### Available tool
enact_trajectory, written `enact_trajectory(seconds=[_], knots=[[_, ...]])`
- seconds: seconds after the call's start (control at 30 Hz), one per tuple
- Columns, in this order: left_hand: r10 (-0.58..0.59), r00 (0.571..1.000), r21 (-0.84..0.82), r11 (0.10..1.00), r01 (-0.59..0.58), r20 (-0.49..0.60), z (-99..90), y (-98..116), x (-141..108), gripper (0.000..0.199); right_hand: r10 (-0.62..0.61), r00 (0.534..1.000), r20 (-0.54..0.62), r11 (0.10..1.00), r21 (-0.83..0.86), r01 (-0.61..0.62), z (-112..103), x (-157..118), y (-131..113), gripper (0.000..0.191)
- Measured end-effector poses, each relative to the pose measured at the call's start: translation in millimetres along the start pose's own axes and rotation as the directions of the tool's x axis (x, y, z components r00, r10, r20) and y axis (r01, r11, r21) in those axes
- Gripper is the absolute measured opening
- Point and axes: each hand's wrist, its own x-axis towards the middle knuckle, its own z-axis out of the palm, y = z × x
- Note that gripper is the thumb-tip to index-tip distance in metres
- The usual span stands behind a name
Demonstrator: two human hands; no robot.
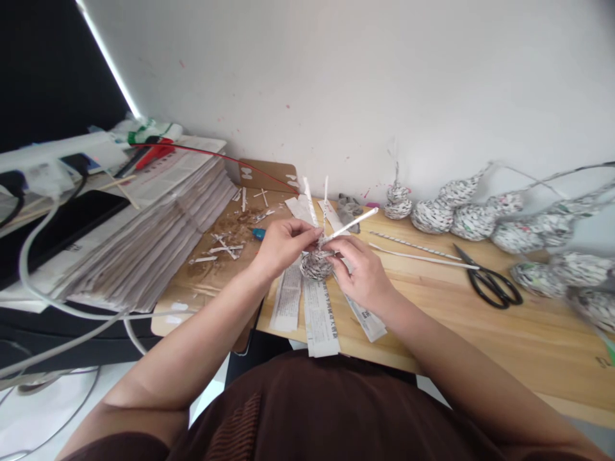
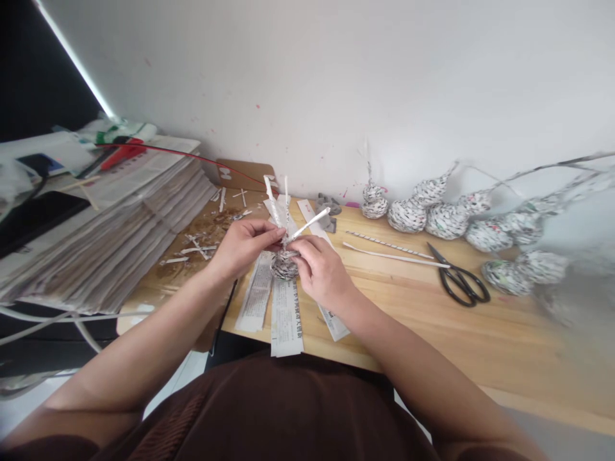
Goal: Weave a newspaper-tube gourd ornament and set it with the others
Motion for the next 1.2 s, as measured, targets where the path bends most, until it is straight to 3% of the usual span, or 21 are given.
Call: enact_trajectory(seconds=[0.17, 0.4, 0.77, 0.9, 1.07, 1.2], knots=[[0.033, 0.999, 0.070, 0.997, -0.034, 0.028, -1.4, 4.0, -1.7, 0.028, -0.021, 1.000, -0.011, 1.000, 0.011, 0.021, 0.8, -0.8, 1.2, 0.021], [0.131, 0.990, 0.166, 0.979, -0.119, -0.058, 6.3, 2.2, -0.6, 0.027, -0.015, 1.000, 0.024, 1.000, -0.006, 0.015, -1.4, 1.5, -1.9, 0.019], [0.197, 0.976, 0.364, 0.919, -0.152, -0.090, 9.4, 3.1, 0.4, 0.032, -0.030, 0.998, 0.052, 0.999, -0.011, 0.031, -2.1, 0.3, -1.0, 0.022], [0.193, 0.980, 0.280, 0.944, -0.174, -0.042, 5.0, 2.3, 0.7, 0.030, -0.025, 1.000, 0.019, 0.999, 0.032, 0.024, -2.2, 2.1, 2.0, 0.020], [0.150, 0.974, 0.139, 0.975, -0.175, 0.172, -5.7, 2.6, 0.6, 0.014, 0.076, 0.997, -0.024, 0.984, 0.165, -0.071, -4.6, 5.0, 5.5, 0.016], [0.138, 0.981, 0.113, 0.982, -0.154, 0.139, -2.7, 0.5, -2.4, 0.016, 0.142, 0.989, -0.046, 0.975, 0.179, -0.132, -4.9, 4.6, 5.6, 0.015]])
